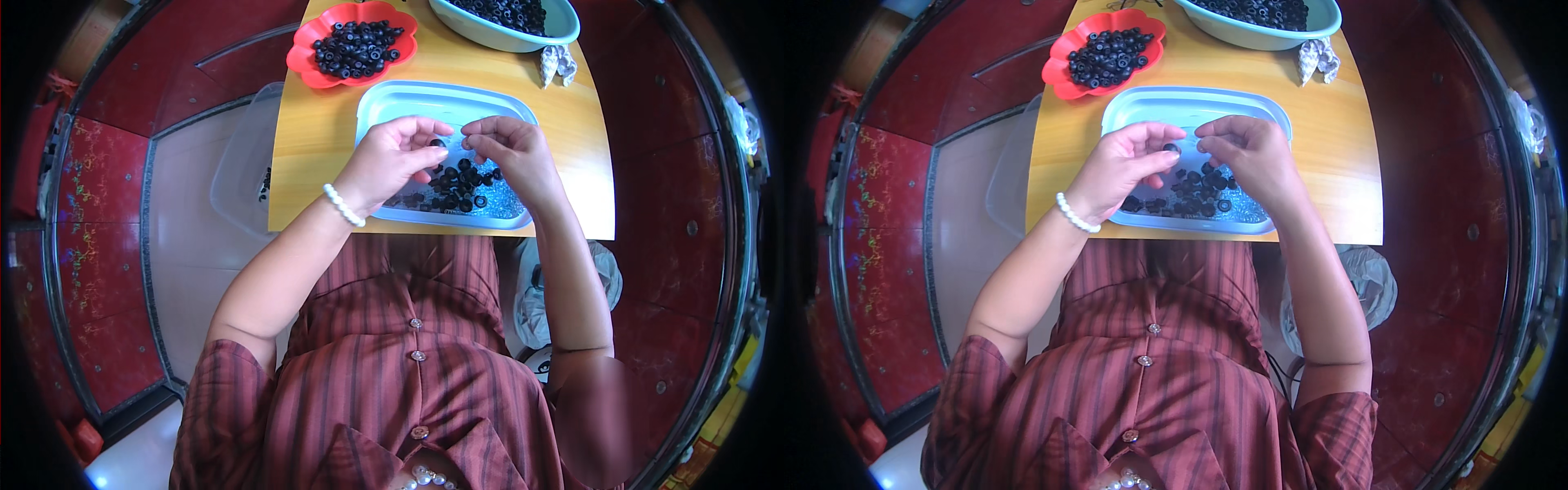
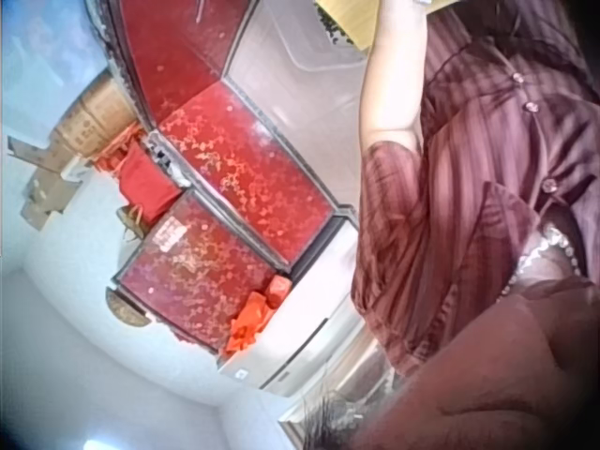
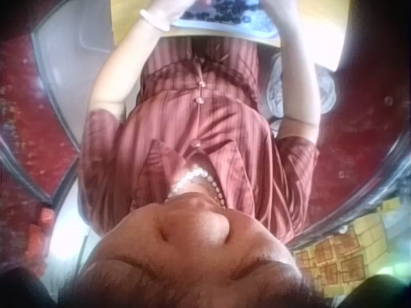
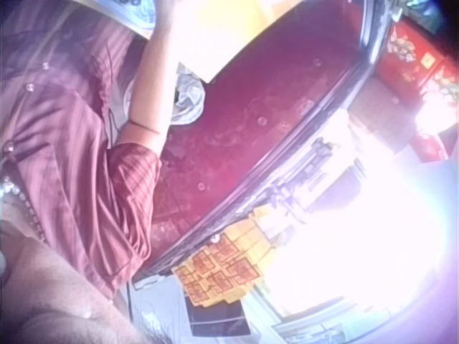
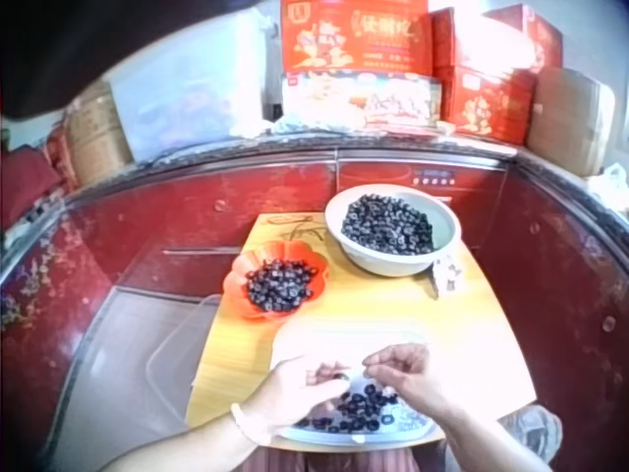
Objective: The person inserts white plastic pins into black plastic rings by hand.
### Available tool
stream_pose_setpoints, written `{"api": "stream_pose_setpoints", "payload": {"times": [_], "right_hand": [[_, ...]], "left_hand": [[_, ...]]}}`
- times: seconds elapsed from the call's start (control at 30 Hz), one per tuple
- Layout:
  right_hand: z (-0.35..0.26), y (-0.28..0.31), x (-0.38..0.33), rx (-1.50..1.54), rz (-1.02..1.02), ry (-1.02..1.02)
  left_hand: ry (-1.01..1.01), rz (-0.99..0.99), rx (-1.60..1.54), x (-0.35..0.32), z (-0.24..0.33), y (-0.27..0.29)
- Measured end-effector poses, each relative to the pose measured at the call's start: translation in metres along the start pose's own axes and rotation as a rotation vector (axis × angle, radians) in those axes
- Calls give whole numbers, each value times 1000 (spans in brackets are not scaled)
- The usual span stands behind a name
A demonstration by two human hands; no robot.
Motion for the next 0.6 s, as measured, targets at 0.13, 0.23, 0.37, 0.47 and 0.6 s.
{"api": "stream_pose_setpoints", "payload": {"times": [0.13,0.23,0.37,0.47,0.6], "right_hand": [[-6,-17,-22,337,-47,38],[-9,-33,-47,455,-62,-7],[-15,-52,-70,532,-69,15],[-20,-58,-79,483,-55,94],[-27,-60,-84,322,-2,193]], "left_hand": [[207,-134,-731,-30,-11,-7],[229,-130,-868,-52,-10,-9],[233,-186,-1040,-72,-6,-21],[256,-153,-1070,-83,-11,-24],[318,-163,-1064,-96,-23,-27]]}}
Point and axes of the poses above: each hand's wrist, its own x-axis towards the middle knuckle, its own y-axis out of the back of the hand, z = x × y, the point moved 10 cm from there along x, towards the middle knuckle, and after that the axes turned 11 degrees about x, right-handed, at the moved point
